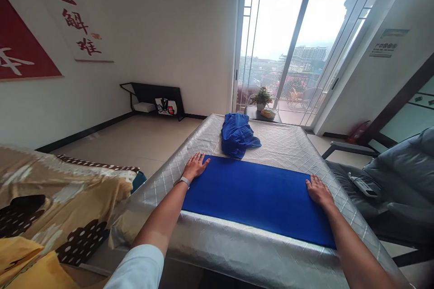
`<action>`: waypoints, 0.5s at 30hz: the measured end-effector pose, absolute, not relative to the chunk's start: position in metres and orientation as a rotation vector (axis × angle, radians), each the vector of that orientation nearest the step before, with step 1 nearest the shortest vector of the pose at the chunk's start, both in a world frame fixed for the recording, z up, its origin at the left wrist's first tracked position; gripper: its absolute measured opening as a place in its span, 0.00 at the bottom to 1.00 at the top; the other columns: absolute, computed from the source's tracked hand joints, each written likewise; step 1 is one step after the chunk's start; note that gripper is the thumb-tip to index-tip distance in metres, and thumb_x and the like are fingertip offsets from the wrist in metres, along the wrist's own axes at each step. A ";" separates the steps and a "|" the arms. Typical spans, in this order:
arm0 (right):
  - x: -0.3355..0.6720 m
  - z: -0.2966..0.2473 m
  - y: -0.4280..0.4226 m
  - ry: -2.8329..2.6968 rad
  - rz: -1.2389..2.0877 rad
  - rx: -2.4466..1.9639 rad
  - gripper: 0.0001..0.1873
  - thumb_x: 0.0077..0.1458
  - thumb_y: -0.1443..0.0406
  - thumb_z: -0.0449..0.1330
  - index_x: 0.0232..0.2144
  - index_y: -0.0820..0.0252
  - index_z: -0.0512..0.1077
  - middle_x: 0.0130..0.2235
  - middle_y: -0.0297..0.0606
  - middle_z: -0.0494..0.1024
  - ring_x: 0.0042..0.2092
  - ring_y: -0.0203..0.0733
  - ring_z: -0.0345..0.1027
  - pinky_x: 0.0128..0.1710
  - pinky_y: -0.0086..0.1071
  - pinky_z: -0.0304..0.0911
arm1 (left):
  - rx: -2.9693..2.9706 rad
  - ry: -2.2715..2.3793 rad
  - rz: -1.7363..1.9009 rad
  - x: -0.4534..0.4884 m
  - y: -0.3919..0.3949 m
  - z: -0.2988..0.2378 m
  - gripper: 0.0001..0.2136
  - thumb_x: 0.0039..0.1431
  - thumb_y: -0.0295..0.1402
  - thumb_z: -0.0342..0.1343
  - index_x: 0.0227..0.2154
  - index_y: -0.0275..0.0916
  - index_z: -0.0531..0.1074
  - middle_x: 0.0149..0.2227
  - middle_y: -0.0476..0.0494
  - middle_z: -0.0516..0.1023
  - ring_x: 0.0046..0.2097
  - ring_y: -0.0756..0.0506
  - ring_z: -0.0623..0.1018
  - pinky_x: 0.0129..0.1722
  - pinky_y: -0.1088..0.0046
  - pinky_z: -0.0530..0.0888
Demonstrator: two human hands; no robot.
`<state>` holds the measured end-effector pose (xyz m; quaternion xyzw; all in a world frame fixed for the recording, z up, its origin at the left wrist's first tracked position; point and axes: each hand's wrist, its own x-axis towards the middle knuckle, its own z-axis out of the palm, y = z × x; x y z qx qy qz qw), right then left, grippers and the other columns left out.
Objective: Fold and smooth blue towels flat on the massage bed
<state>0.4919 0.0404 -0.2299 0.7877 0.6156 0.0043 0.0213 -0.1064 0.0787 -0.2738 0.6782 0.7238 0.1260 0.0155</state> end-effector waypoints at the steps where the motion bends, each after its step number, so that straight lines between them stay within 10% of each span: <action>1: 0.491 -0.228 0.040 1.901 0.034 2.448 0.36 0.67 0.57 0.34 0.70 0.74 0.49 0.72 0.47 0.48 0.72 0.48 0.41 0.70 0.45 0.41 | 2.111 2.254 0.404 -0.106 0.079 -0.270 0.34 0.69 0.53 0.34 0.67 0.35 0.58 0.69 0.35 0.58 0.71 0.38 0.56 0.70 0.54 0.48; 8: 0.403 -0.206 0.026 2.241 0.417 2.289 0.33 0.68 0.61 0.35 0.67 0.77 0.55 0.70 0.53 0.54 0.72 0.49 0.42 0.71 0.45 0.33 | 2.273 2.187 0.671 -0.040 0.066 -0.225 0.27 0.70 0.44 0.37 0.63 0.33 0.65 0.66 0.31 0.64 0.69 0.35 0.60 0.69 0.52 0.53; 15: 0.268 -0.211 0.026 2.519 -0.048 1.970 0.32 0.68 0.62 0.37 0.70 0.69 0.50 0.72 0.42 0.49 0.73 0.42 0.37 0.71 0.38 0.33 | 2.625 1.643 0.646 0.121 0.045 -0.222 0.25 0.72 0.44 0.38 0.63 0.40 0.64 0.67 0.44 0.65 0.68 0.47 0.61 0.69 0.69 0.54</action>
